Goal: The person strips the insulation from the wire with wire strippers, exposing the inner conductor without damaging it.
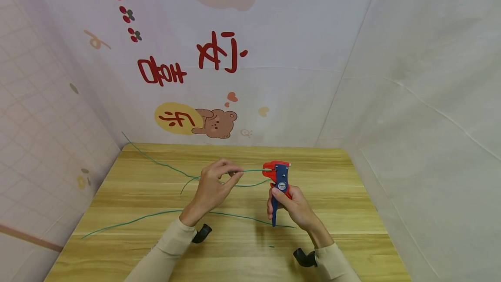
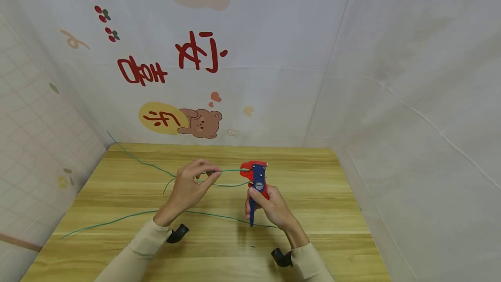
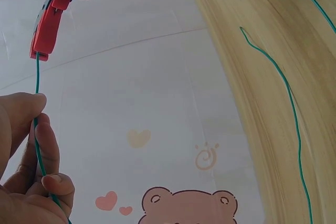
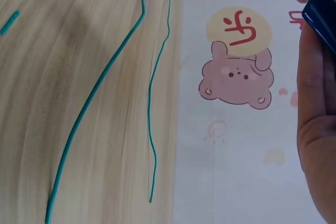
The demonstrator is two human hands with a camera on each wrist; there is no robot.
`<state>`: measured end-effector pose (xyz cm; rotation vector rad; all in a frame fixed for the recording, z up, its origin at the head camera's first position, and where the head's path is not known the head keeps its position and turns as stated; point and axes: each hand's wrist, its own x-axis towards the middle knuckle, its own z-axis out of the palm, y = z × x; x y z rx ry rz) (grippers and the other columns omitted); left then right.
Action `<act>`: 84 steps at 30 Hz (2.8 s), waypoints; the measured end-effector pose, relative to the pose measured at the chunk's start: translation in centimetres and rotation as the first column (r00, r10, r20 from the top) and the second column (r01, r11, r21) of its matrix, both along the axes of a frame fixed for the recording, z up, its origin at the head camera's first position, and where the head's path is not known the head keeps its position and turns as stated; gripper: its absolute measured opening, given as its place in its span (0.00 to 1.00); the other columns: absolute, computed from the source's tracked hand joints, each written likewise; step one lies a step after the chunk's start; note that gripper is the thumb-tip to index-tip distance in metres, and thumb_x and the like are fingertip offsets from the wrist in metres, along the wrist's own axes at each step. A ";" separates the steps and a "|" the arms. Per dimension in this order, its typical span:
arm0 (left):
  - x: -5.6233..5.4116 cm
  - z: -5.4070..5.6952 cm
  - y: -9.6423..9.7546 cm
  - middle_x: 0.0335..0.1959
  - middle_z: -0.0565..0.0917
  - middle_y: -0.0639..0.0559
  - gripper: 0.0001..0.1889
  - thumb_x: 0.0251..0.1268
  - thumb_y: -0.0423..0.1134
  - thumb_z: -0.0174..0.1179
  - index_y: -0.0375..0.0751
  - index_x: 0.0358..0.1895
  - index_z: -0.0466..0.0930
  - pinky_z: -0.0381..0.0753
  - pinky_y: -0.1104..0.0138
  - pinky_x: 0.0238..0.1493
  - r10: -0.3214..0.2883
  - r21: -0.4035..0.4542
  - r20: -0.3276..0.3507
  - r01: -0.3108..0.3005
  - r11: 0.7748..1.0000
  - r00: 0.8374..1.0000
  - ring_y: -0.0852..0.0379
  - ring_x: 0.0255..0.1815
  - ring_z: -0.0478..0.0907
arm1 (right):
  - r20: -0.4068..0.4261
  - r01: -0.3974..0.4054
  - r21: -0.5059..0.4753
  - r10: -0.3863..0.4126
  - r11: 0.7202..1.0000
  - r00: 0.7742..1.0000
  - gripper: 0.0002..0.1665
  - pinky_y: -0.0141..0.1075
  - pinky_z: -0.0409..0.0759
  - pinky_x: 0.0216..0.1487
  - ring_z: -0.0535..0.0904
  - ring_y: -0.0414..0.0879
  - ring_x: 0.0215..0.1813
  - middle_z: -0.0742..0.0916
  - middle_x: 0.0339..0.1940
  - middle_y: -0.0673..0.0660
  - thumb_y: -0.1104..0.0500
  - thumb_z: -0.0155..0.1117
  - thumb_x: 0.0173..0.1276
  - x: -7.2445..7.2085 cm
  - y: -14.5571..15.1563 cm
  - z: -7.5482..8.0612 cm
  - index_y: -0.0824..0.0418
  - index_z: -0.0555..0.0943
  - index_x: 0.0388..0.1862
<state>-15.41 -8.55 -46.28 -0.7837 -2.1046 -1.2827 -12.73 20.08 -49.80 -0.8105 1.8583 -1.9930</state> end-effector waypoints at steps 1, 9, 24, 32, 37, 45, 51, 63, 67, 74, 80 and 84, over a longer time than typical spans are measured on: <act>0.0 0.0 0.0 0.39 0.93 0.50 0.07 0.69 0.27 0.79 0.44 0.43 0.97 0.76 0.74 0.29 -0.001 0.000 -0.002 0.001 1.000 1.000 0.59 0.31 0.85 | -0.002 0.002 0.001 -0.002 1.000 1.000 0.23 0.45 0.95 0.41 0.91 0.44 0.33 0.82 0.33 0.79 0.59 0.42 0.97 0.0 0.0 0.0 0.78 0.76 0.49; 0.0 0.0 0.0 0.40 0.93 0.50 0.07 0.69 0.27 0.78 0.44 0.42 0.97 0.79 0.63 0.25 -0.005 0.001 -0.002 0.005 1.000 1.000 0.59 0.31 0.85 | -0.018 0.017 0.001 -0.017 1.000 1.000 0.23 0.43 0.94 0.38 0.90 0.44 0.31 0.82 0.31 0.78 0.59 0.42 0.97 0.1 -0.1 -0.1 0.78 0.76 0.48; 0.1 0.0 0.1 0.40 0.94 0.50 0.07 0.69 0.27 0.78 0.44 0.42 0.97 0.77 0.68 0.26 0.001 -0.005 -0.006 -0.001 1.000 1.000 0.58 0.32 0.86 | -0.023 0.028 -0.003 -0.028 1.000 0.999 0.23 0.43 0.92 0.34 0.88 0.45 0.27 0.81 0.29 0.78 0.59 0.42 0.97 0.1 -0.1 -0.3 0.76 0.76 0.46; 0.1 0.0 0.0 0.40 0.94 0.50 0.06 0.69 0.27 0.78 0.43 0.43 0.97 0.79 0.64 0.25 0.004 -0.003 -0.007 -0.004 1.000 1.000 0.58 0.32 0.86 | -0.023 0.034 0.003 -0.034 0.999 0.999 0.23 0.43 0.91 0.32 0.87 0.47 0.26 0.81 0.28 0.77 0.59 0.42 0.97 0.2 -0.1 -0.3 0.75 0.76 0.44; 0.0 0.0 0.0 0.40 0.93 0.49 0.07 0.69 0.27 0.78 0.44 0.43 0.97 0.77 0.65 0.24 0.007 -0.002 -0.014 -0.007 1.000 1.000 0.60 0.30 0.83 | -0.020 0.043 0.012 -0.043 0.999 0.999 0.24 0.43 0.91 0.31 0.86 0.46 0.25 0.80 0.27 0.77 0.59 0.42 0.97 0.2 -0.2 -0.2 0.75 0.76 0.43; 0.0 0.2 -0.1 0.39 0.93 0.49 0.05 0.69 0.27 0.78 0.39 0.42 0.97 0.77 0.69 0.27 0.003 0.004 -0.003 -0.003 1.000 1.000 0.58 0.31 0.85 | -0.018 0.060 0.021 -0.059 0.998 0.998 0.24 0.44 0.90 0.29 0.86 0.45 0.24 0.80 0.26 0.78 0.58 0.42 0.97 0.2 -0.4 0.0 0.74 0.76 0.43; 0.0 0.1 -0.1 0.39 0.93 0.49 0.05 0.69 0.27 0.78 0.39 0.42 0.97 0.77 0.69 0.27 0.002 0.006 -0.001 -0.002 1.000 1.000 0.60 0.30 0.83 | -0.022 0.069 0.023 -0.069 0.997 0.997 0.25 0.44 0.89 0.27 0.85 0.44 0.23 0.80 0.25 0.78 0.58 0.42 0.97 0.3 -0.5 0.1 0.75 0.76 0.42; 0.0 -0.2 -0.2 0.39 0.93 0.50 0.06 0.69 0.27 0.78 0.42 0.43 0.97 0.78 0.64 0.24 0.000 0.015 -0.002 0.000 1.000 1.000 0.59 0.31 0.84 | -0.035 0.091 0.039 -0.090 0.995 0.995 0.26 0.45 0.89 0.27 0.85 0.46 0.22 0.80 0.24 0.76 0.58 0.42 0.97 0.5 -0.8 0.3 0.76 0.76 0.41; -0.1 -0.2 -0.2 0.39 0.93 0.49 0.06 0.69 0.26 0.78 0.41 0.43 0.97 0.78 0.63 0.23 -0.003 0.018 -0.002 0.003 1.000 1.000 0.58 0.31 0.85 | -0.035 0.095 0.038 -0.093 0.995 0.995 0.28 0.44 0.89 0.26 0.85 0.46 0.22 0.79 0.24 0.76 0.58 0.43 0.97 0.6 -0.9 0.4 0.81 0.74 0.42; 0.0 -0.1 -0.3 0.39 0.93 0.50 0.06 0.69 0.27 0.78 0.43 0.43 0.97 0.77 0.66 0.26 0.006 0.008 -0.009 -0.006 1.000 1.000 0.60 0.30 0.83 | -0.046 0.107 0.034 -0.106 0.994 0.993 0.28 0.43 0.88 0.24 0.84 0.45 0.20 0.78 0.23 0.76 0.58 0.42 0.97 0.6 -1.0 0.3 0.81 0.74 0.41; 0.0 0.0 -0.3 0.38 0.93 0.49 0.06 0.69 0.26 0.78 0.40 0.43 0.97 0.77 0.69 0.26 0.001 0.011 -0.024 0.000 1.000 1.000 0.58 0.30 0.84 | -0.040 0.115 0.035 -0.114 0.993 0.993 0.27 0.43 0.87 0.23 0.83 0.46 0.19 0.78 0.22 0.75 0.57 0.42 0.97 0.6 -1.1 0.4 0.76 0.75 0.40; 0.1 0.0 -0.3 0.38 0.93 0.49 0.05 0.68 0.26 0.78 0.38 0.43 0.96 0.73 0.74 0.26 -0.004 0.014 -0.019 0.004 1.000 1.000 0.57 0.31 0.86 | -0.040 0.123 0.035 -0.122 0.992 0.992 0.27 0.43 0.87 0.23 0.83 0.46 0.19 0.77 0.21 0.75 0.57 0.42 0.97 0.7 -1.1 0.3 0.76 0.75 0.40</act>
